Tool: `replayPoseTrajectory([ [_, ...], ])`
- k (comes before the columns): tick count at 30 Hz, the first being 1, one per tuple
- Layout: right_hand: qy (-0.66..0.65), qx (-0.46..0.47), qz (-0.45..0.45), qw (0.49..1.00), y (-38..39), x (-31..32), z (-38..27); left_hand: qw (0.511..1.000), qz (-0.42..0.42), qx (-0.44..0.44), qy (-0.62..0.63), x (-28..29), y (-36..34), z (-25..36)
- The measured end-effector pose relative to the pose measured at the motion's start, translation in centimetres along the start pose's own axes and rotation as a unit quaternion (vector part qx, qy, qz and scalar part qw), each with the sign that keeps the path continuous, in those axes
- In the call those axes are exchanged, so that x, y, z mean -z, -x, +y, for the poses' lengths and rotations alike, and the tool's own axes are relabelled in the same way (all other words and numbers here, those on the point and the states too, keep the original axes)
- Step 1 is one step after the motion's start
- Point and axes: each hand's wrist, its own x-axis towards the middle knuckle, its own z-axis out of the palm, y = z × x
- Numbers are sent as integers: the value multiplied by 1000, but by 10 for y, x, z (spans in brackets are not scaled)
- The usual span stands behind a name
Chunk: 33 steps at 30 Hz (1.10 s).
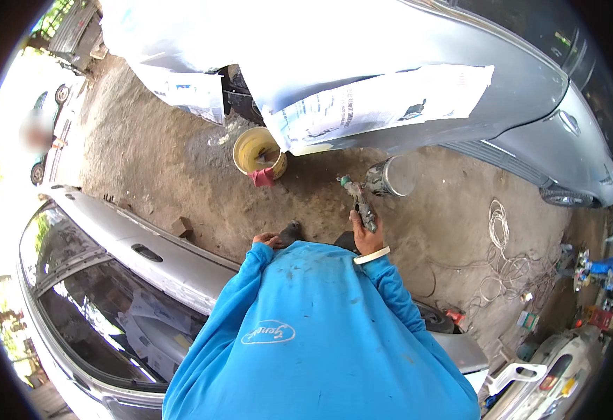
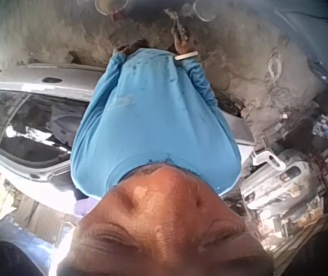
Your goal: The person is spray painting a car door and preparing the paint mixture.
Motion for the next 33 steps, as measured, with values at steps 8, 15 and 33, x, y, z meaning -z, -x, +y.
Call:
replayPoseTrajectory([
  [8,-73,-49,105,991,2,-39,26,1000,-22,-8,6,64,-24,-12],
  [15,-37,14,59,997,17,-60,-8,995,-31,31,-89,80,-32,12],
  [33,-100,-14,187,977,1,-57,27,986,-73,30,-148,105,-43,25],
])
